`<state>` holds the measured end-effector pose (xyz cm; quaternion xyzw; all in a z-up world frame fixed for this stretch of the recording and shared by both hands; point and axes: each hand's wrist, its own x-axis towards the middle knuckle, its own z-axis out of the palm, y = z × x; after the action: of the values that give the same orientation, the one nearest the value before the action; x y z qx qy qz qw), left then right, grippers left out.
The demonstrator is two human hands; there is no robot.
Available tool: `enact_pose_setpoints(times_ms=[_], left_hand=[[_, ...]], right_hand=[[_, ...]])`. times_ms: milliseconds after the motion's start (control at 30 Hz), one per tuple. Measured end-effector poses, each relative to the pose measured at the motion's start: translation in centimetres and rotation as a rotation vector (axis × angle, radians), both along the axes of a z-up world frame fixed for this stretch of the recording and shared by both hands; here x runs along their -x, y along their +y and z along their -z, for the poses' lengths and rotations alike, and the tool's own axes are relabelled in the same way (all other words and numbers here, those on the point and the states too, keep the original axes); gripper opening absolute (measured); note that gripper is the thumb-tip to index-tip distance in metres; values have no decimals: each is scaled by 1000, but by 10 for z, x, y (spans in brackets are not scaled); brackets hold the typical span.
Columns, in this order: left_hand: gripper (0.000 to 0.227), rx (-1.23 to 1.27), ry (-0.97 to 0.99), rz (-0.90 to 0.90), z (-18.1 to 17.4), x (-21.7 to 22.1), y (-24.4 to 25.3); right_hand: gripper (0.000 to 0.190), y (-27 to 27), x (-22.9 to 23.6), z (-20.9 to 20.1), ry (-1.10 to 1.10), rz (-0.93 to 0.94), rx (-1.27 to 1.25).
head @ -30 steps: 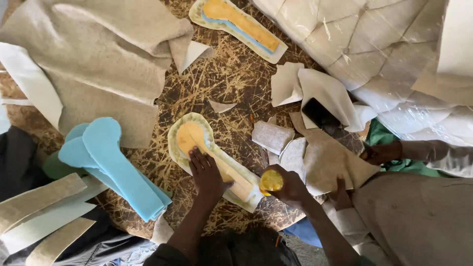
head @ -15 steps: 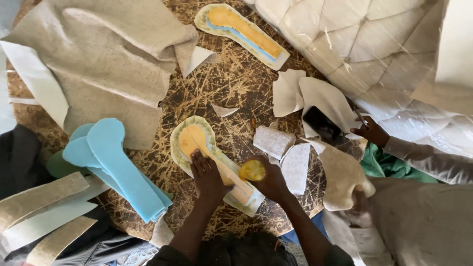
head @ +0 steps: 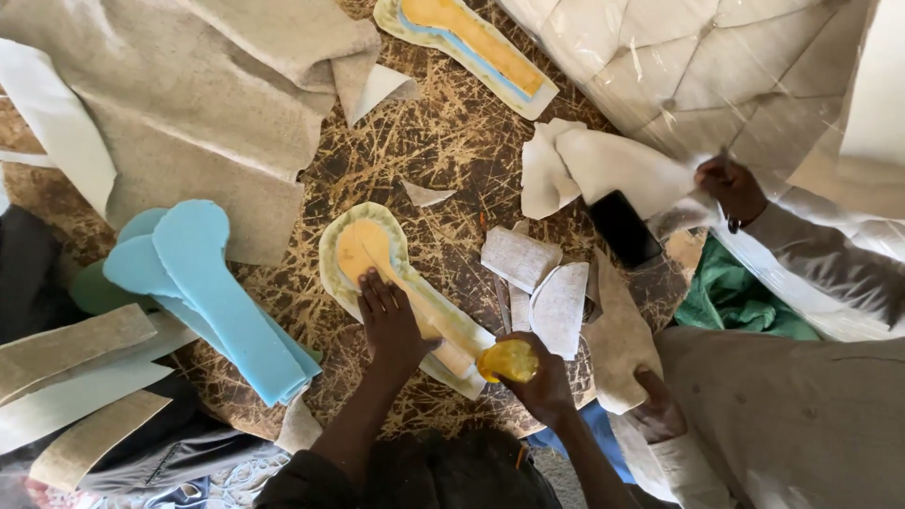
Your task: Applying yellow adhesive to foam components and assembling them on a workshop table.
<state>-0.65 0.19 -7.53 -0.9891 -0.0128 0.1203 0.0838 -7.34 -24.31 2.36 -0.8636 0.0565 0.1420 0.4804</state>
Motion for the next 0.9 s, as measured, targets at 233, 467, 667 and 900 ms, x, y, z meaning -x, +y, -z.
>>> enact_pose_setpoints(times_ms=[233, 467, 667, 900], left_hand=[[157, 20, 154, -10, -19, -4, 1], [154, 32, 267, -19, -30, -5, 3], [164, 23, 83, -30, -12, 0, 1], [161, 66, 84, -23, -11, 0, 1]], right_hand=[[62, 7, -2, -16, -294, 274, 124], [58, 12, 9, -1, -332, 171, 83], [68, -4, 2, -25, 206, 137, 185], [64, 25, 6, -18, 29, 536, 13]])
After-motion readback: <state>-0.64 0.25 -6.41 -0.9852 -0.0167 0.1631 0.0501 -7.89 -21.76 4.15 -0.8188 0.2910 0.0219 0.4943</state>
